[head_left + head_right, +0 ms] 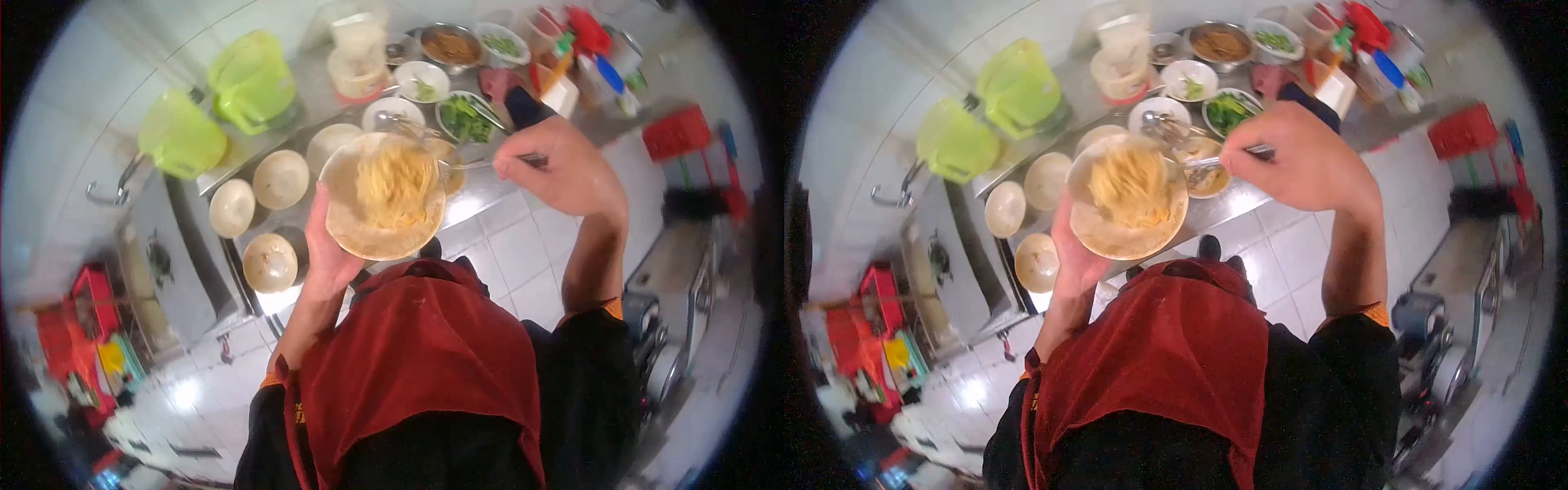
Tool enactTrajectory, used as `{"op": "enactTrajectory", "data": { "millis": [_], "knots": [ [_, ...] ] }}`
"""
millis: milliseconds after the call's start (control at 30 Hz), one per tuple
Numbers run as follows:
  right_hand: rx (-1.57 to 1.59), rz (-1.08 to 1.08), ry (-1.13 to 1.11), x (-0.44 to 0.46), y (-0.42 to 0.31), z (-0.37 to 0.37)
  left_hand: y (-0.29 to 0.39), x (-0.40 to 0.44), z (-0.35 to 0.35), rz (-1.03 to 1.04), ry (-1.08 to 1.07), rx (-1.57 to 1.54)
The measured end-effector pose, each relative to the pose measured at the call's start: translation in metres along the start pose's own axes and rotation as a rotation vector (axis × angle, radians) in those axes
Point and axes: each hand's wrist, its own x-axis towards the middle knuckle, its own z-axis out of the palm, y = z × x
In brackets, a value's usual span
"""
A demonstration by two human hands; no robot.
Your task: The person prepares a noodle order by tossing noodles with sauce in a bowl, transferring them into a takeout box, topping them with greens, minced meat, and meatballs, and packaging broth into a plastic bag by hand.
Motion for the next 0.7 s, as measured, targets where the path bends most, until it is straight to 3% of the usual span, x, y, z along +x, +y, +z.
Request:
{"op": "enactTrajectory", "data": {
  "millis": [33,100,200,267,300,367,400,467,600,667,700],
  "knots": [
    [-0.301,0.036,0.08,-0.013,-0.002,0.001,-0.004,0.006,0.006,-0.05,-0.019,0.01],
    [-0.428,0.175,0.163,-0.033,-0.012,-0.001,-0.015,0.017,0.017,-0.064,0.008,0.154],
    [-0.584,0.333,0.234,-0.064,-0.021,-0.008,-0.036,0.031,0.031,-0.232,-0.07,0.124],
    [-0.544,0.256,0.185,-0.079,-0.009,0.001,-0.061,0.041,0.047,-0.264,-0.053,0.154],
    [-0.572,0.394,-0.026,-0.072,-0.001,0.007,-0.074,0.046,0.054,-0.266,-0.026,0.185],
    [-0.138,0.051,0.222,-0.081,0.074,0.03,-0.098,0.054,0.057,-0.305,-0.032,0.172],
    [-0.148,0.047,0.231,-0.09,0.099,0.023,-0.111,0.063,0.06,-0.321,-0.039,0.154],
    [0.373,0.292,0.181,-0.116,0.139,0.002,-0.131,0.069,0.067,-0.296,-0.05,0.147],
    [0.547,0.352,0.222,-0.162,0.155,-0.061,-0.176,0.092,0.089,-0.292,-0.067,0.118],
    [0.468,0.137,0.364,-0.179,0.158,-0.089,-0.203,0.101,0.097,-0.267,-0.125,0.065],
    [0.467,0.141,0.363,-0.187,0.159,-0.105,-0.217,0.105,0.103,-0.27,-0.123,0.062]
  ]
}}
